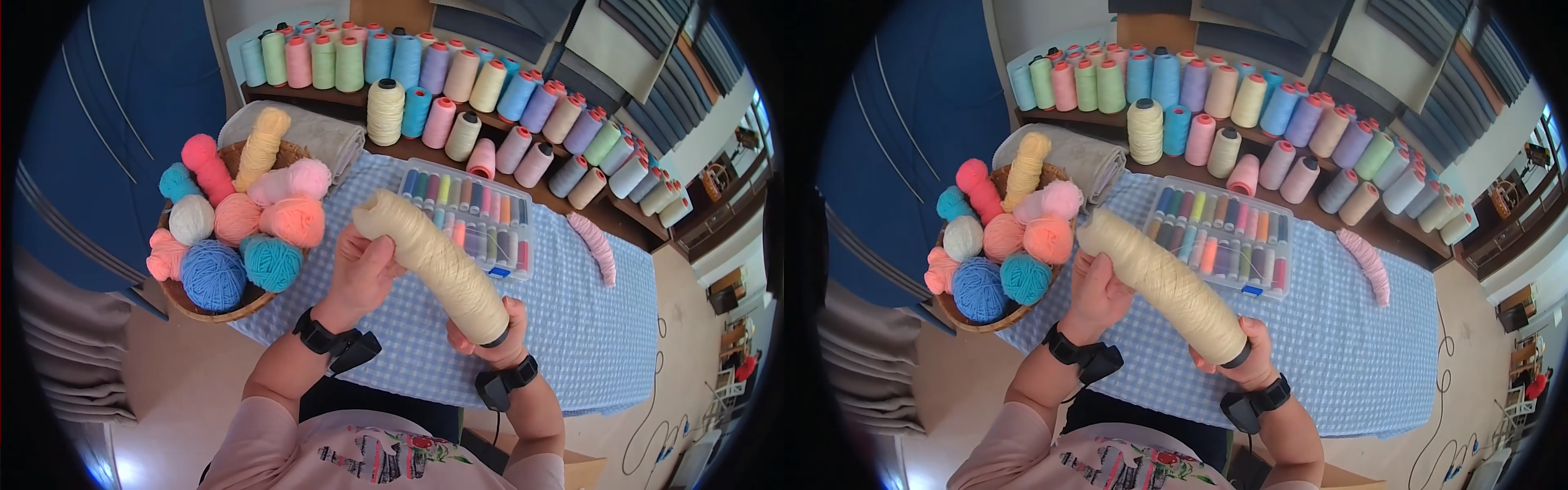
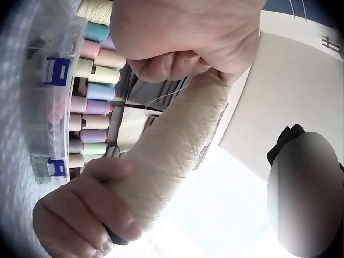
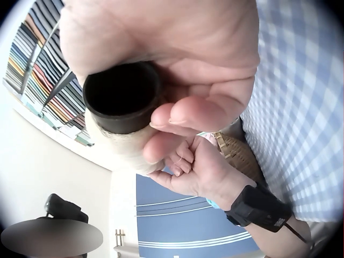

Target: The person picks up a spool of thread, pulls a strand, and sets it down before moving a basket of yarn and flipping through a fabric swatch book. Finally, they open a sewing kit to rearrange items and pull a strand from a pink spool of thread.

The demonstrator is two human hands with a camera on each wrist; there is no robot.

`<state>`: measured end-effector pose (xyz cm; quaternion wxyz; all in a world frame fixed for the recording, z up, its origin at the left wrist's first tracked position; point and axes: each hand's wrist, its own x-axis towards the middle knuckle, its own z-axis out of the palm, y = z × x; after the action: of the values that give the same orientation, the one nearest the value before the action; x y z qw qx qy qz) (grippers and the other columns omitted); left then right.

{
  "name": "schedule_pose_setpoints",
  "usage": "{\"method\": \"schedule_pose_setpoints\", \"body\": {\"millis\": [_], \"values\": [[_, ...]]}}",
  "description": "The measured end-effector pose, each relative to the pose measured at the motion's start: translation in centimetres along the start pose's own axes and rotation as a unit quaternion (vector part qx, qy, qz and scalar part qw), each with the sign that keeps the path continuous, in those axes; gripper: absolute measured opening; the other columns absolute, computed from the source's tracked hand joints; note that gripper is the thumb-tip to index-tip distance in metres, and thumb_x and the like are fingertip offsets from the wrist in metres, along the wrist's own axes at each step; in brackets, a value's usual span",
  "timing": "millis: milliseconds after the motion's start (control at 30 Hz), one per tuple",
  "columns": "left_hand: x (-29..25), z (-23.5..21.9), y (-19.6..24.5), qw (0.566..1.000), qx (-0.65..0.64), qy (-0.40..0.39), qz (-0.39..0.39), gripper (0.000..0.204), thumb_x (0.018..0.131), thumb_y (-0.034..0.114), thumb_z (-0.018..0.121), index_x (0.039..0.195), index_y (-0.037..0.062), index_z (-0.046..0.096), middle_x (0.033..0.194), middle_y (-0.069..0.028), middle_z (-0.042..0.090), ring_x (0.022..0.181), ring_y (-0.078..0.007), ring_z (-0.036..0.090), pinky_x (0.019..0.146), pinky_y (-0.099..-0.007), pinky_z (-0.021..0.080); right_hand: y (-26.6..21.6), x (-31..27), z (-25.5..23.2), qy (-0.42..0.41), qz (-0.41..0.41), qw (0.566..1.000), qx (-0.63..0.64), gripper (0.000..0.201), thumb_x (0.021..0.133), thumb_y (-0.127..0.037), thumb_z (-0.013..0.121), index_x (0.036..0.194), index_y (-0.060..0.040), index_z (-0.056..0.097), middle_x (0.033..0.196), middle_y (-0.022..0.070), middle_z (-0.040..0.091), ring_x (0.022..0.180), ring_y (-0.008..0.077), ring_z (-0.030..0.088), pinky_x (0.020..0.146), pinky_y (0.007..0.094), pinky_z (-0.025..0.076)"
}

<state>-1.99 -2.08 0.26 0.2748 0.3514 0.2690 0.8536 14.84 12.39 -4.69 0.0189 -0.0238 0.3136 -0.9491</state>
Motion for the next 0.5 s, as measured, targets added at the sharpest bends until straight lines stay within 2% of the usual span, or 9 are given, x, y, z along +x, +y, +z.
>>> {"method": "schedule_pose_setpoints", "body": {"millis": [67,200,267,300,367,500], "values": [[0.0,-0.1,0.1,0.999,-0.025,0.013,0.021,0.022,0.091,0.019,0.06,0.106,0.0036,0.058,0.076,0.003,0.057,0.057,-0.0021,0.041,0.05,-0.0194,0.032,0.0,0.1,-0.1,0.007,-0.003,1.0,-0.009,0.078,0.079,-0.061,0.039,0.119,0.0053,0.049,0.075,0.0184,0.06,0.056,0.0206,0.052,0.046,0.0288,0.036],[-0.1,-0.7,-0.2,0.998,0.034,0.013,0.047,0.018,0.089,0.014,0.061,0.104,0.0025,0.06,0.083,0.0019,0.059,0.061,-0.0015,0.044,0.052,-0.0192,0.035,-0.2,0.2,-0.2,0.025,-0.009,1.0,-0.016,0.078,0.079,-0.061,0.04,0.119,0.0047,0.049,0.075,0.0181,0.06,0.056,0.021,0.052,0.047,0.0291,0.037],[-0.2,-1.1,-0.4,0.992,0.103,0.03,0.064,0.019,0.087,0.01,0.063,0.104,0.0016,0.06,0.088,0.0005,0.061,0.068,-0.0022,0.05,0.057,-0.0196,0.041,-0.3,0.3,-0.2,0.03,-0.011,0.999,-0.02,0.077,0.079,-0.06,0.041,0.119,0.0044,0.049,0.076,0.0184,0.06,0.057,0.0213,0.053,0.047,0.0294,0.038],[-0.3,-1.0,-0.3,0.992,0.103,0.031,0.064,0.019,0.087,0.01,0.063,0.104,0.0016,0.06,0.088,0.0005,0.061,0.068,-0.0022,0.05,0.057,-0.0196,0.041,-0.5,0.4,0.1,0.03,-0.011,0.999,-0.02,0.077,0.079,-0.06,0.041,0.119,0.0044,0.049,0.076,0.0184,0.06,0.057,0.0213,0.053,0.047,0.0294,0.038],[-0.3,-0.4,0.3,0.976,0.199,0.018,0.092,0.027,0.085,0.007,0.065,0.111,-0.0001,0.058,0.092,-0.0013,0.062,0.074,-0.0034,0.053,0.063,-0.0199,0.045,-0.8,0.6,0.8,0.073,-0.009,0.995,-0.073,0.075,0.077,-0.062,0.042,0.117,0.0014,0.05,0.07,0.0168,0.055,0.052,0.0207,0.048,0.047,0.03,0.036],[-0.1,0.0,0.1,0.961,0.244,0.019,0.132,0.036,0.084,0.003,0.065,0.117,-0.0016,0.053,0.094,-0.0024,0.063,0.078,-0.0036,0.055,0.066,-0.0203,0.046,-0.7,0.6,0.5,0.071,-0.009,0.995,-0.062,0.074,0.077,-0.062,0.042,0.115,0.0015,0.05,0.069,0.0168,0.055,0.051,0.0202,0.047,0.047,0.0301,0.036]]}}
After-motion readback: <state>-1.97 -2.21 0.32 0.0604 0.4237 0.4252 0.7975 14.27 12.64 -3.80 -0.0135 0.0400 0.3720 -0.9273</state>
